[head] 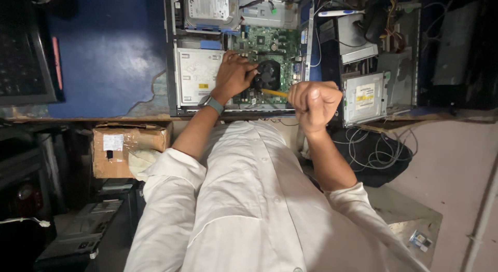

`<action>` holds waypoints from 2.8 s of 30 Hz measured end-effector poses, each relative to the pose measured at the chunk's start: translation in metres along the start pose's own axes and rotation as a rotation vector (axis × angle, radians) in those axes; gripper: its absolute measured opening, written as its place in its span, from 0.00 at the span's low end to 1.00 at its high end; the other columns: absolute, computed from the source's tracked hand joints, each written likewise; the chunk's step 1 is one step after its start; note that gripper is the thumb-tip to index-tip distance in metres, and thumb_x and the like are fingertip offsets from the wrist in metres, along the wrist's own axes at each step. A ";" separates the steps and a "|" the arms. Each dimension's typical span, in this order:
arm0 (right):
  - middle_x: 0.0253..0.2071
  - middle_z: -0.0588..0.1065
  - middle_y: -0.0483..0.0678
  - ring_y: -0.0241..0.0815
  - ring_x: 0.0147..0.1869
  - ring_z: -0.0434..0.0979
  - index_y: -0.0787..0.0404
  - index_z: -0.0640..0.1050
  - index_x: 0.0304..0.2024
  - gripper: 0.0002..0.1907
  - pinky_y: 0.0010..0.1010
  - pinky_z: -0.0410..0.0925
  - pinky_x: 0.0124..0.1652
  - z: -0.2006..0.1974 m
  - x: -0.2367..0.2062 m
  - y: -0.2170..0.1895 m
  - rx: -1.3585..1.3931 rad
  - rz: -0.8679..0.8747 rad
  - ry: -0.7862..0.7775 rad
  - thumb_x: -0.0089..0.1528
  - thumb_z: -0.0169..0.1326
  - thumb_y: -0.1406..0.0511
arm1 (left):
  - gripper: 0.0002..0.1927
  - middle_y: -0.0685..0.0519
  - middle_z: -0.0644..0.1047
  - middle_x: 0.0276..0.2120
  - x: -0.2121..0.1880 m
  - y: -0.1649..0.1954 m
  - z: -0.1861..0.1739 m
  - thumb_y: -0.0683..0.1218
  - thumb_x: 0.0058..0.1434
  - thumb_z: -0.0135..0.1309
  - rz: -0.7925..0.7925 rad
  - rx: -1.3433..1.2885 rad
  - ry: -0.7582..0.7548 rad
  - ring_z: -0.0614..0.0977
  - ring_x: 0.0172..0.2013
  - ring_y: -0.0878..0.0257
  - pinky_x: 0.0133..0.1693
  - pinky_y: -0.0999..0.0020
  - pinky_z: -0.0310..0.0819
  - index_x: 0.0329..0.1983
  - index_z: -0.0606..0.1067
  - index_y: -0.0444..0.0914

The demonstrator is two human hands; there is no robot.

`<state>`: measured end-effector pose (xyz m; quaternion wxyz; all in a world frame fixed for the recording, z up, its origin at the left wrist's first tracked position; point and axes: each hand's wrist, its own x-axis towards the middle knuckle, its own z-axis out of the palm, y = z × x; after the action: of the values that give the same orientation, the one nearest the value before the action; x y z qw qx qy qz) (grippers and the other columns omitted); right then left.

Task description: The person works on an open desktop computer case on the bench. They use a yellow-handled screwdriver to loosen screws around the CPU fan and heatsink assembly, steady the fan with one hand while turning the screwdriver with the other, and later handle the heatsink and a second screwdriver while continuing to work inside the case.

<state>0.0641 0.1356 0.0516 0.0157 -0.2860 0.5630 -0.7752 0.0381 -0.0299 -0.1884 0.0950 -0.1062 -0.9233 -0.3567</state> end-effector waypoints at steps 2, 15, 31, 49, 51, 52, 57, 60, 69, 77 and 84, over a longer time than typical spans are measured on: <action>0.15 0.59 0.46 0.36 0.17 0.54 0.65 0.60 0.18 0.30 0.31 0.52 0.22 0.004 0.000 -0.001 -0.010 0.000 -0.027 0.73 0.48 0.59 | 0.14 0.50 0.81 0.39 -0.001 0.001 -0.001 0.54 0.66 0.56 -0.003 0.007 -0.019 0.77 0.50 0.51 0.65 0.51 0.52 0.48 0.84 0.46; 0.24 0.61 0.46 0.35 0.23 0.55 0.62 0.63 0.30 0.19 0.29 0.55 0.26 0.005 0.013 0.025 -0.004 0.045 0.220 0.74 0.45 0.60 | 0.16 0.49 0.80 0.45 -0.002 0.006 -0.012 0.47 0.60 0.59 -0.006 -0.104 0.004 0.77 0.53 0.50 0.64 0.51 0.55 0.52 0.82 0.45; 0.36 0.75 0.51 0.48 0.46 0.77 0.67 0.75 0.31 0.13 0.39 0.67 0.48 -0.005 0.042 -0.034 -0.679 -0.060 -0.448 0.59 0.68 0.67 | 0.23 0.45 0.75 0.48 0.043 0.142 -0.096 0.43 0.58 0.63 0.288 -0.927 -0.090 0.79 0.48 0.56 0.51 0.64 0.76 0.56 0.74 0.36; 0.23 0.66 0.49 0.39 0.25 0.62 0.67 0.65 0.24 0.20 0.30 0.58 0.28 0.002 0.008 0.010 -0.711 -0.160 0.212 0.67 0.59 0.69 | 0.25 0.39 0.75 0.53 0.005 0.169 -0.070 0.42 0.60 0.56 0.162 -0.621 0.231 0.77 0.55 0.39 0.56 0.49 0.72 0.61 0.70 0.32; 0.31 0.73 0.52 0.43 0.34 0.75 0.66 0.69 0.28 0.14 0.34 0.68 0.36 0.002 0.003 0.010 -0.664 -0.230 0.100 0.67 0.57 0.70 | 0.21 0.40 0.78 0.48 0.004 0.165 -0.067 0.45 0.56 0.61 0.081 -0.524 0.052 0.79 0.51 0.40 0.51 0.50 0.75 0.52 0.74 0.36; 0.31 0.73 0.53 0.47 0.36 0.74 0.65 0.70 0.27 0.13 0.37 0.67 0.37 0.000 0.002 0.008 -0.779 -0.270 -0.021 0.63 0.60 0.71 | 0.23 0.39 0.77 0.50 0.004 0.160 -0.066 0.45 0.56 0.60 0.158 -0.551 0.151 0.79 0.51 0.41 0.50 0.51 0.75 0.54 0.73 0.34; 0.52 0.69 0.60 0.61 0.56 0.72 0.65 0.75 0.52 0.19 0.46 0.68 0.51 -0.029 0.025 -0.029 -1.129 -0.534 -0.647 0.58 0.59 0.68 | 0.12 0.47 0.82 0.42 0.019 0.130 -0.060 0.43 0.57 0.61 0.155 -1.023 0.012 0.83 0.43 0.60 0.46 0.65 0.80 0.43 0.78 0.34; 0.54 0.70 0.57 0.55 0.58 0.74 0.63 0.73 0.60 0.27 0.44 0.70 0.53 -0.058 0.052 -0.062 -1.171 -0.548 -1.097 0.57 0.53 0.65 | 0.14 0.51 0.82 0.47 0.033 0.120 -0.057 0.41 0.57 0.62 0.237 -1.204 -0.310 0.78 0.47 0.70 0.52 0.66 0.76 0.45 0.78 0.32; 0.32 0.71 0.50 0.50 0.31 0.75 0.65 0.70 0.44 0.18 0.41 0.66 0.32 -0.064 0.083 -0.085 -1.465 -0.149 -1.600 0.73 0.47 0.55 | 0.23 0.43 0.80 0.41 0.014 0.182 -0.065 0.41 0.48 0.70 0.168 -0.696 0.131 0.82 0.42 0.51 0.43 0.62 0.77 0.46 0.75 0.35; 0.35 0.74 0.52 0.49 0.34 0.78 0.64 0.71 0.44 0.15 0.39 0.67 0.31 -0.060 0.107 -0.096 -1.217 -0.528 -1.485 0.61 0.50 0.61 | 0.12 0.46 0.83 0.38 0.044 0.165 -0.059 0.37 0.61 0.65 0.258 -0.975 -0.091 0.84 0.41 0.55 0.43 0.68 0.78 0.48 0.79 0.34; 0.33 0.75 0.54 0.54 0.35 0.79 0.65 0.69 0.42 0.20 0.43 0.69 0.33 -0.057 0.115 -0.085 -1.417 -0.173 -1.401 0.65 0.52 0.53 | 0.25 0.51 0.84 0.31 0.048 0.153 -0.015 0.38 0.49 0.68 -0.004 -0.990 0.156 0.85 0.35 0.67 0.41 0.69 0.80 0.50 0.74 0.34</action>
<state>-0.0333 0.1760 0.1645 0.1135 -0.6618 0.7363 0.0843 0.0337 0.0765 -0.0678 0.1014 -0.1098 -0.6338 -0.7590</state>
